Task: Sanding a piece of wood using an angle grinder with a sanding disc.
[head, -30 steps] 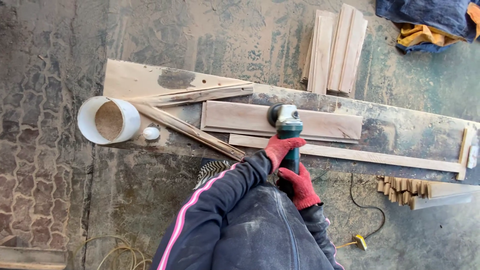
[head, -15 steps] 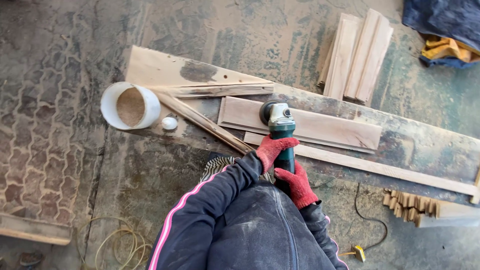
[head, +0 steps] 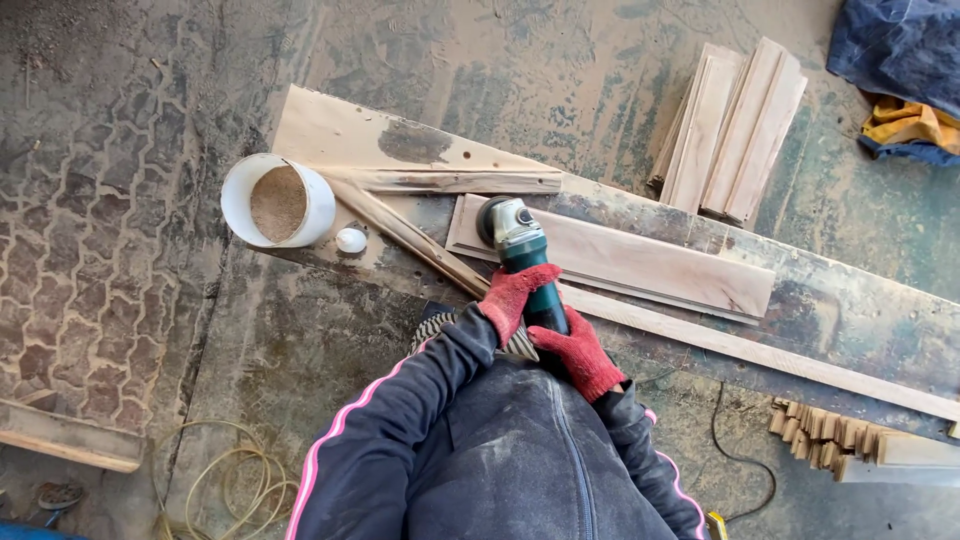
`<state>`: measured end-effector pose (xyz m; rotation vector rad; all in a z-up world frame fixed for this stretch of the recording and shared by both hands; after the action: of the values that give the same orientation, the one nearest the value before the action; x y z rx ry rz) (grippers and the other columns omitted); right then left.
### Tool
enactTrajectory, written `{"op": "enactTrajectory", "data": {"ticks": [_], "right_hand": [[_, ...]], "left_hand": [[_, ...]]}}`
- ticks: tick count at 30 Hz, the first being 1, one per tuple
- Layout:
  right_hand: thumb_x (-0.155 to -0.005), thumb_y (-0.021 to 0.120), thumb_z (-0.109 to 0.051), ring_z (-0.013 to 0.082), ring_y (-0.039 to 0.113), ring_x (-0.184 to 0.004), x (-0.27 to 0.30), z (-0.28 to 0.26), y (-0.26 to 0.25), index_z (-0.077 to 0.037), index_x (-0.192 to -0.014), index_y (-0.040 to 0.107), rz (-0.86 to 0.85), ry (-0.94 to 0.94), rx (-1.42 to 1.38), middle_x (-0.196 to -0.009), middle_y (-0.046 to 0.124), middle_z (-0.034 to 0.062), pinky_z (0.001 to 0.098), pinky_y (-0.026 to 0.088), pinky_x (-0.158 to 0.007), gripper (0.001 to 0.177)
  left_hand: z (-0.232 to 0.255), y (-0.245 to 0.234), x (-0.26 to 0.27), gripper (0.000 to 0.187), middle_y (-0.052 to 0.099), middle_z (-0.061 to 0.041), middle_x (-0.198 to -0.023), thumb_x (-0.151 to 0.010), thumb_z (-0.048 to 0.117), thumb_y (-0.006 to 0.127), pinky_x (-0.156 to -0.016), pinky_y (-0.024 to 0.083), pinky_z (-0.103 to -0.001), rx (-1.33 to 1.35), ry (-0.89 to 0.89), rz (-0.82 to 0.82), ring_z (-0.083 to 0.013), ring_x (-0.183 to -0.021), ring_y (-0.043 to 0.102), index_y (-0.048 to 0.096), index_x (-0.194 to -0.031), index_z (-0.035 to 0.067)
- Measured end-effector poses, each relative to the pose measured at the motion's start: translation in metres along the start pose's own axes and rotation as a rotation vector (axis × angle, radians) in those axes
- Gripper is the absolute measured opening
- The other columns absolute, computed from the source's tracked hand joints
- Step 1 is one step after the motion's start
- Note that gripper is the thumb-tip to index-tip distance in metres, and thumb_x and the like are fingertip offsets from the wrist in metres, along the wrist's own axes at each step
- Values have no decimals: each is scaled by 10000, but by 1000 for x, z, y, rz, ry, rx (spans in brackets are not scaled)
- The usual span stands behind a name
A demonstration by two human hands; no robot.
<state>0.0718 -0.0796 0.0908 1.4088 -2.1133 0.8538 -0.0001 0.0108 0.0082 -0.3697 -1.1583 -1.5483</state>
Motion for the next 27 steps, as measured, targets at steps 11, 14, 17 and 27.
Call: {"op": "enactTrajectory", "data": {"ticks": [11, 14, 17, 27], "right_hand": [[-630, 967, -177, 243, 613, -678, 0, -7, -5, -27, -958, 667, 82, 79, -159, -738, 564, 139, 388, 554, -527, 470], [-585, 995, -247, 231, 594, -701, -6, -5, -3, -49, -927, 693, 29, 37, -42, -727, 557, 118, 372, 522, -590, 497], [-622, 976, -234, 229, 596, -710, -3, -4, -15, -47, -922, 689, 57, 57, -53, -727, 561, 112, 368, 529, -603, 455], [-748, 866, -185, 345, 672, -538, 4, 81, -77, -77, -973, 604, 329, 111, -497, -677, 626, 220, 454, 579, -425, 361]], "left_hand": [[14, 18, 6, 632, 723, -88, -810, -509, 189, 1032, -809, 594, -412, -53, -23, 0, -183, -804, 704, 744, -1054, 48], [3, 7, -7, 714, 721, -130, -838, -496, 223, 1057, -844, 571, -441, -26, -33, 39, -234, -845, 718, 723, -1094, 20], [0, 17, -3, 702, 738, -112, -864, -517, 215, 1045, -843, 589, -416, -64, -73, -13, -221, -840, 722, 725, -1116, 35], [-75, 108, -21, 621, 736, -81, -835, -517, 205, 1019, -818, 607, -412, -301, -177, -305, -208, -813, 732, 734, -1052, 72]]}}
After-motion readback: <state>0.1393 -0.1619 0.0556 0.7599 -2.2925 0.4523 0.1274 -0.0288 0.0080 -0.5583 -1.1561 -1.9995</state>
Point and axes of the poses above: each hand's wrist, its own x-axis away from the middle knuckle, its own y-axis out of the palm, z = x × y, the point moved 1 cm from there along -x, towards the middle knuckle
